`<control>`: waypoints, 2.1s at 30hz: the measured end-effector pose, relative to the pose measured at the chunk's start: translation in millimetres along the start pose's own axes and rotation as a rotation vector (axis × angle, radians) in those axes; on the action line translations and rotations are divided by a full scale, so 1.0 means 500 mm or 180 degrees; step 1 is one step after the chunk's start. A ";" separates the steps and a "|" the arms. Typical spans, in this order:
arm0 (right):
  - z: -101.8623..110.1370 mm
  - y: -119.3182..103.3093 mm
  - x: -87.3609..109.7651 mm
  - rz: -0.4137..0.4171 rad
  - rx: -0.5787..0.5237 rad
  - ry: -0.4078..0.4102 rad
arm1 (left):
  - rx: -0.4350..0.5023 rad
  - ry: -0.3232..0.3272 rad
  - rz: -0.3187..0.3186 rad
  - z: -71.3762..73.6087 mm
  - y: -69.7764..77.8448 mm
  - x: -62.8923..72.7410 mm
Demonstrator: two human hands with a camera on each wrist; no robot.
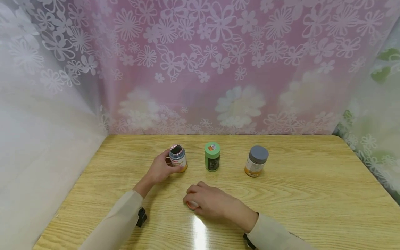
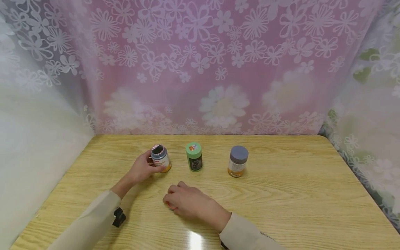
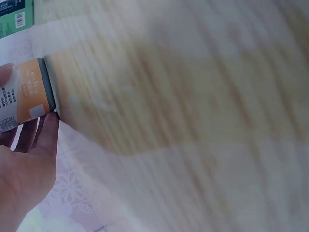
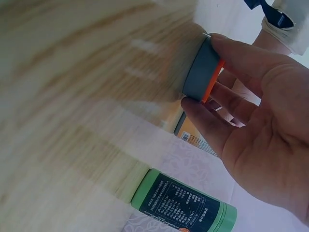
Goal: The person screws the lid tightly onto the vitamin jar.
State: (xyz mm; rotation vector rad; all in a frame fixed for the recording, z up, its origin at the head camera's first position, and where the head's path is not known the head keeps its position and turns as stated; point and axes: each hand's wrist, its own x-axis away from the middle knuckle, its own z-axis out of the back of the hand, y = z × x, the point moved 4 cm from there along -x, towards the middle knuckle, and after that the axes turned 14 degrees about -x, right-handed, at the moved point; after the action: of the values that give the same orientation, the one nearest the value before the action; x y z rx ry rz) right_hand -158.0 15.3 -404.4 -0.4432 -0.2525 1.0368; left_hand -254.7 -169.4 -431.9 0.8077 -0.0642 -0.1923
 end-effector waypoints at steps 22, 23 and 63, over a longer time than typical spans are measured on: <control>0.019 0.024 -0.018 -0.0246 -0.0425 -0.0036 | -0.0370 -0.0081 0.0054 0.000 0.003 -0.011; 0.022 0.024 -0.018 -0.0235 -0.0473 -0.0025 | -0.0382 -0.0077 0.0048 0.001 0.003 -0.011; 0.229 -0.006 -0.060 -0.0135 -0.1052 0.1081 | -0.0432 -0.0057 -0.0049 0.001 -0.002 -0.006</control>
State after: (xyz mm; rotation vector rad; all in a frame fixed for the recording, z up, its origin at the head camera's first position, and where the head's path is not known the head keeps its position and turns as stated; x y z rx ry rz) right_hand -216.7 14.8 -301.5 -0.8988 -0.1275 0.8631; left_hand -257.9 -169.7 -432.3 0.6715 -0.0611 -0.2162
